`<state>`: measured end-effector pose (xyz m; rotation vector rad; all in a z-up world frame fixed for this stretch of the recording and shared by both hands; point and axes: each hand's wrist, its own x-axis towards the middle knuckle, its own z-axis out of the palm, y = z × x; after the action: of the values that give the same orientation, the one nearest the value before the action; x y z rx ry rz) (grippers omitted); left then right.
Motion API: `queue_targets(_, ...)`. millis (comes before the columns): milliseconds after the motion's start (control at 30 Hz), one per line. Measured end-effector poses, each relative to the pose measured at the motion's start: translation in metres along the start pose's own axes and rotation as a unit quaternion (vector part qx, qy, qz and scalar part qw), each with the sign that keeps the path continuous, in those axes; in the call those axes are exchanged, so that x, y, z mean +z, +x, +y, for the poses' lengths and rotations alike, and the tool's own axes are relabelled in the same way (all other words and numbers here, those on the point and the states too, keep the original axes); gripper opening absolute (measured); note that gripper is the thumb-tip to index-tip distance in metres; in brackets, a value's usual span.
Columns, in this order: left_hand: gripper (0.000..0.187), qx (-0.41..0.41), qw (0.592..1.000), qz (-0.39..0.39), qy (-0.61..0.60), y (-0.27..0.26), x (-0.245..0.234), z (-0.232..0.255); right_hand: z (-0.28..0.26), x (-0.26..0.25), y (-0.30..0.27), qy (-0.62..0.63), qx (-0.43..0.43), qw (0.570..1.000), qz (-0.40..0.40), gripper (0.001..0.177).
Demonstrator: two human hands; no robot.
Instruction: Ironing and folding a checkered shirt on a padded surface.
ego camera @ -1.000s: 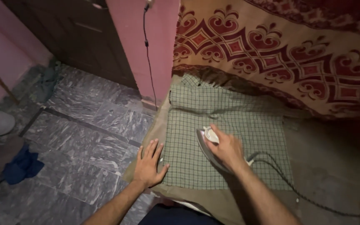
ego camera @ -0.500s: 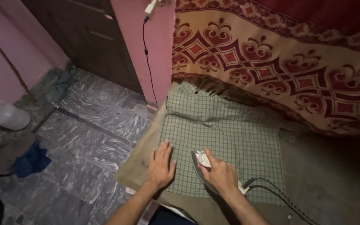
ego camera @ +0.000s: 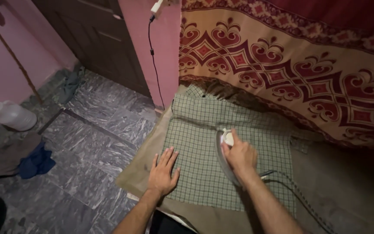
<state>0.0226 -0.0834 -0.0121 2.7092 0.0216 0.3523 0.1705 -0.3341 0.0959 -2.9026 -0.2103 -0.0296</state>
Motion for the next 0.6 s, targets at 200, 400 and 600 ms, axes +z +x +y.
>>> queue_targets(200, 0.065, 0.004, 1.000, 0.009, 0.001, 0.000, -0.002, 0.000, 0.013, 0.002, 0.031, 0.018, 0.039, 0.999, 0.020, 0.072)
queue_targets(400, 0.063, -0.010, 1.000, 0.016, -0.019, -0.001, -0.005, 0.004, 0.019, 0.002, 0.027, 0.038, 0.032, 0.999, 0.010, 0.076)
queue_targets(600, 0.064, -0.009, 1.000, 0.005, -0.008, 0.000, -0.003, 0.003, 0.019, 0.001, -0.002, 0.055, 0.037, 0.998, -0.011, 0.074)
